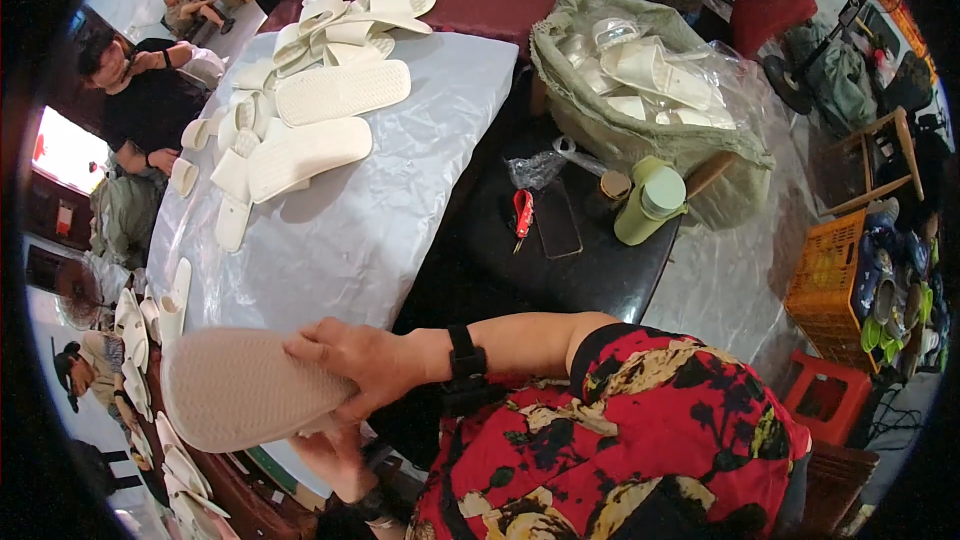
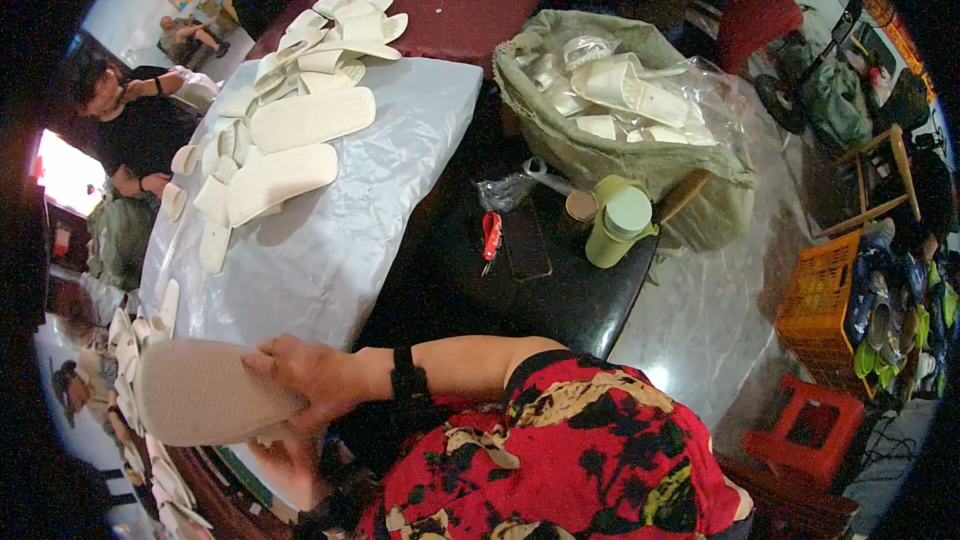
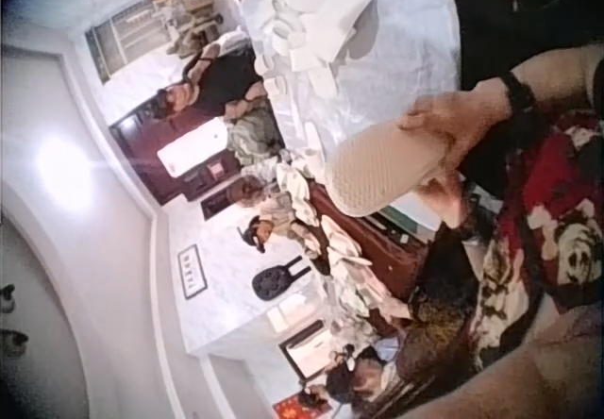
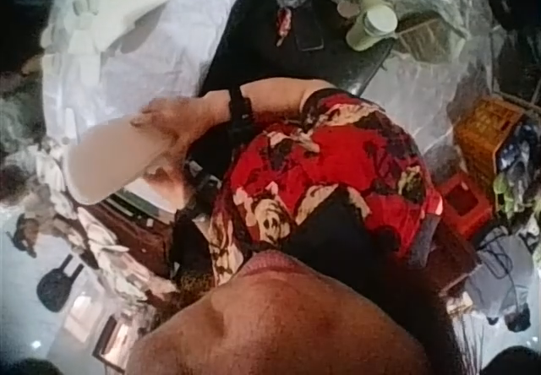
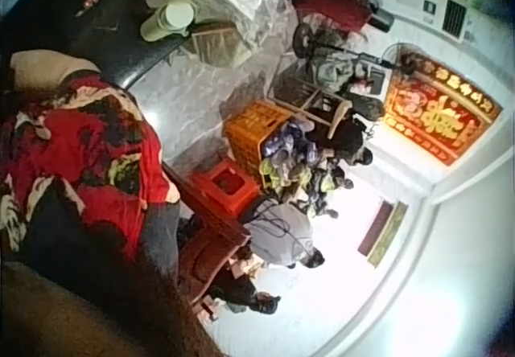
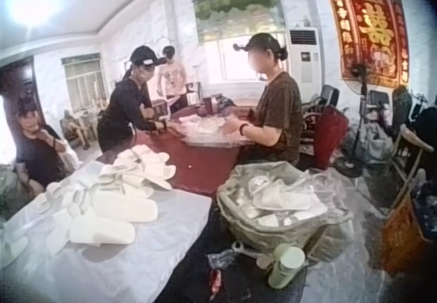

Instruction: Assembling, inspecting, and trimming white slippers at a shared workstation in a factory setting.

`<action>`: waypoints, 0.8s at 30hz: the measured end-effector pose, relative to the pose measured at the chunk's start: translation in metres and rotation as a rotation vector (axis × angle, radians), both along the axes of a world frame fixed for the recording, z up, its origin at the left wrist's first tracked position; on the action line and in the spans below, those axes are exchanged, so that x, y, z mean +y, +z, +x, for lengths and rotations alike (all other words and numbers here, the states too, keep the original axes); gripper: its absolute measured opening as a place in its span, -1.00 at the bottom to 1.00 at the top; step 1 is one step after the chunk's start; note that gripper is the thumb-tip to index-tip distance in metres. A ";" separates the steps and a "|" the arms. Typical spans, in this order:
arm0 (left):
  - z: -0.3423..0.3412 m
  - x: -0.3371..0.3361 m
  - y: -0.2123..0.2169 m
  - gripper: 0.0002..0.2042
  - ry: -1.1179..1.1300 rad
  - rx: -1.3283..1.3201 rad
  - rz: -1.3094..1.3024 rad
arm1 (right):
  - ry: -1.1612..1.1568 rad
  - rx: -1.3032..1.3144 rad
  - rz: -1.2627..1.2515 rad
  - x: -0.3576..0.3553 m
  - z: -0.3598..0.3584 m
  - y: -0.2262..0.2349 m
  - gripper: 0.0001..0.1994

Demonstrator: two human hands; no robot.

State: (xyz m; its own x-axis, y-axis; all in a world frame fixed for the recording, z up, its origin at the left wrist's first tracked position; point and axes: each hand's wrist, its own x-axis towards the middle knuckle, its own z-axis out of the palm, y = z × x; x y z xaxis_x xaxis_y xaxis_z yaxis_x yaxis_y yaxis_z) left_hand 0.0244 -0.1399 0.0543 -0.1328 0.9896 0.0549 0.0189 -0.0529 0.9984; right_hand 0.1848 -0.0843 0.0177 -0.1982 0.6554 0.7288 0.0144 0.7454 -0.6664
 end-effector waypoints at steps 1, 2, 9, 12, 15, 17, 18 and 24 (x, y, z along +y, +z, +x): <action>-0.008 0.005 -0.008 -0.39 0.025 -0.314 -0.182 | 0.000 -0.002 0.005 0.003 0.002 0.006 -0.01; -0.012 0.009 -0.011 -0.38 0.049 -0.629 -0.363 | -0.092 0.095 0.059 0.006 0.003 0.012 -0.03; -0.039 0.049 -0.001 -0.48 0.083 -0.062 -0.098 | -0.278 0.152 0.060 0.034 0.053 0.026 -0.26; -0.052 0.074 -0.006 -0.49 0.127 0.455 0.337 | -0.303 0.197 -0.230 0.034 0.063 0.002 -0.44; -0.046 0.097 0.007 -0.53 -0.068 0.730 0.535 | -0.242 0.169 -0.371 0.028 0.067 -0.007 -0.53; -0.040 0.111 0.019 -0.58 -0.109 0.850 0.584 | -0.296 0.238 -0.470 0.022 0.068 -0.003 -0.63; -0.038 0.119 0.019 -0.62 -0.098 0.973 0.634 | -0.318 0.193 -0.462 0.021 0.070 -0.003 -0.64; -0.040 0.117 -0.018 -0.64 0.064 0.685 0.489 | -0.417 0.025 -0.382 0.017 0.076 0.012 -0.59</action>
